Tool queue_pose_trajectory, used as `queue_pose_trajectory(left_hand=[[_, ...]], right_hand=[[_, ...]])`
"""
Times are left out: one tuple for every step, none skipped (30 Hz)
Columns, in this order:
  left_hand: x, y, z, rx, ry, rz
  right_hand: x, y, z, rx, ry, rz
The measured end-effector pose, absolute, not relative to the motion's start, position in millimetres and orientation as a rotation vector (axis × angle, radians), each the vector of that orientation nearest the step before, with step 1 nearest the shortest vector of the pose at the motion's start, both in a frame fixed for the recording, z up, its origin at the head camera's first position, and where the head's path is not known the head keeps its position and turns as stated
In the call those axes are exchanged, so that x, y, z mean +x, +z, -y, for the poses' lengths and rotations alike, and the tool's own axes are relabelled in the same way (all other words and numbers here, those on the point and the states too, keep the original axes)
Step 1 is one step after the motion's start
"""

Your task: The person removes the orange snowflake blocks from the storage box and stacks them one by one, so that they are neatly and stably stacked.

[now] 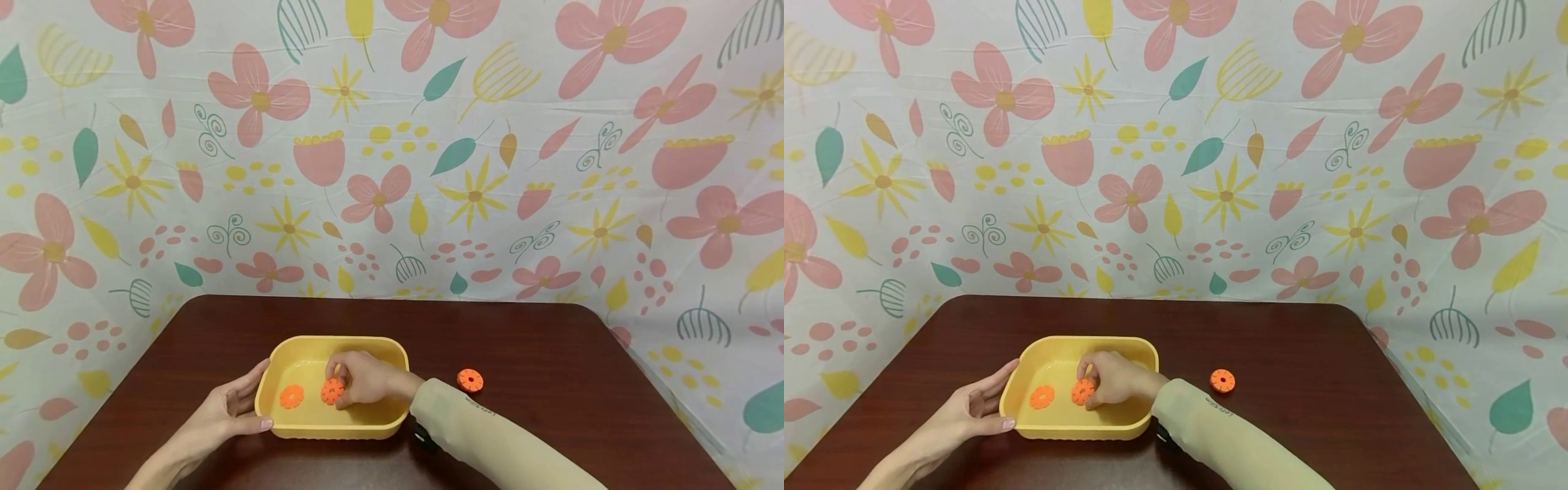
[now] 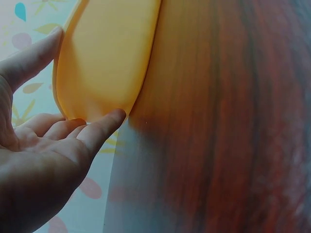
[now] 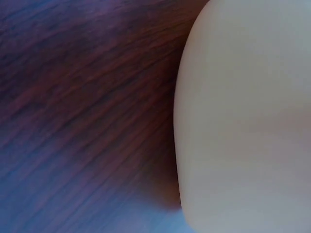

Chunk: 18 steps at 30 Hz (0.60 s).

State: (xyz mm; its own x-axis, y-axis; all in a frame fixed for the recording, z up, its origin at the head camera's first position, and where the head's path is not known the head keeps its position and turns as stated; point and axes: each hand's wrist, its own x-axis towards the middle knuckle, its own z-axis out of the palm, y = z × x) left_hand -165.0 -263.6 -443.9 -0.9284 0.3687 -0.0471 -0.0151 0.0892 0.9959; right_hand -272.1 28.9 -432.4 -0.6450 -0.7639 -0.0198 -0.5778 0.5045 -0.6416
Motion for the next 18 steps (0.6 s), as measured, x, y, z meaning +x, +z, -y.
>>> queue_pose_trajectory(left_hand=[[-165.0, -444.0, 263.6, 0.350, 1.911, -2.088], [-165.1, -444.1, 263.6, 0.348, 1.910, -2.089], [-165.0, -444.2, 263.8, 0.347, 1.910, -2.089], [-164.8, -444.0, 263.8, 0.349, 1.909, -2.091], [-164.7, -443.6, 263.7, 0.341, 1.909, -2.089], [-164.4, -443.3, 263.5, 0.337, 1.909, -2.087], [-164.1, -443.0, 263.4, 0.336, 1.909, -2.084], [-163.8, -442.8, 263.3, 0.334, 1.909, -2.082], [-163.5, -442.6, 263.2, 0.332, 1.910, -2.081], [-163.2, -442.5, 263.1, 0.333, 1.909, -2.081], [-163.1, -442.7, 263.0, 0.333, 1.908, -2.080], [-162.9, -442.7, 262.9, 0.345, 1.906, -2.080], [-162.9, -442.7, 262.8, 0.345, 1.905, -2.081], [-163.0, -442.7, 262.7, 0.345, 1.905, -2.082], [-163.1, -442.7, 262.6, 0.344, 1.906, -2.083], [-163.2, -442.7, 262.6, 0.346, 1.904, -2.086], [-163.4, -442.6, 262.6, 0.346, 1.906, -2.084], [-163.5, -442.4, 262.6, 0.347, 1.907, -2.083]], right_hand=[[-272.4, -432.5, -29.1, -1.131, -0.879, -2.445], [-272.7, -432.7, -29.4, -1.136, -0.880, -2.440], [-273.4, -433.3, -29.5, -1.141, -0.879, -2.436], [-273.5, -433.1, -29.7, -1.144, -0.876, -2.435], [-273.8, -433.2, -29.7, -1.147, -0.878, -2.431], [-273.9, -433.2, -29.7, -1.146, -0.883, -2.425], [-274.0, -433.4, -29.7, -1.141, -0.888, -2.419], [-274.3, -433.9, -29.8, -1.135, -0.894, -2.414], [-274.5, -434.3, -29.8, -1.128, -0.900, -2.409], [-274.4, -434.4, -29.9, -1.123, -0.908, -2.403], [-274.3, -434.4, -30.0, -1.119, -0.923, -2.392], [-274.4, -434.6, -30.1, -1.116, -0.935, -2.384], [-274.4, -434.4, -30.3, -1.115, -0.947, -2.376], [-274.5, -434.2, -30.4, -1.114, -0.959, -2.367], [-274.2, -433.4, -30.6, -1.112, -0.973, -2.359], [-274.2, -432.9, -30.8, -1.109, -0.986, -2.352], [-274.2, -432.2, -31.1, -1.105, -0.999, -2.344], [-274.2, -431.6, -31.4, -1.100, -1.008, -2.336]])
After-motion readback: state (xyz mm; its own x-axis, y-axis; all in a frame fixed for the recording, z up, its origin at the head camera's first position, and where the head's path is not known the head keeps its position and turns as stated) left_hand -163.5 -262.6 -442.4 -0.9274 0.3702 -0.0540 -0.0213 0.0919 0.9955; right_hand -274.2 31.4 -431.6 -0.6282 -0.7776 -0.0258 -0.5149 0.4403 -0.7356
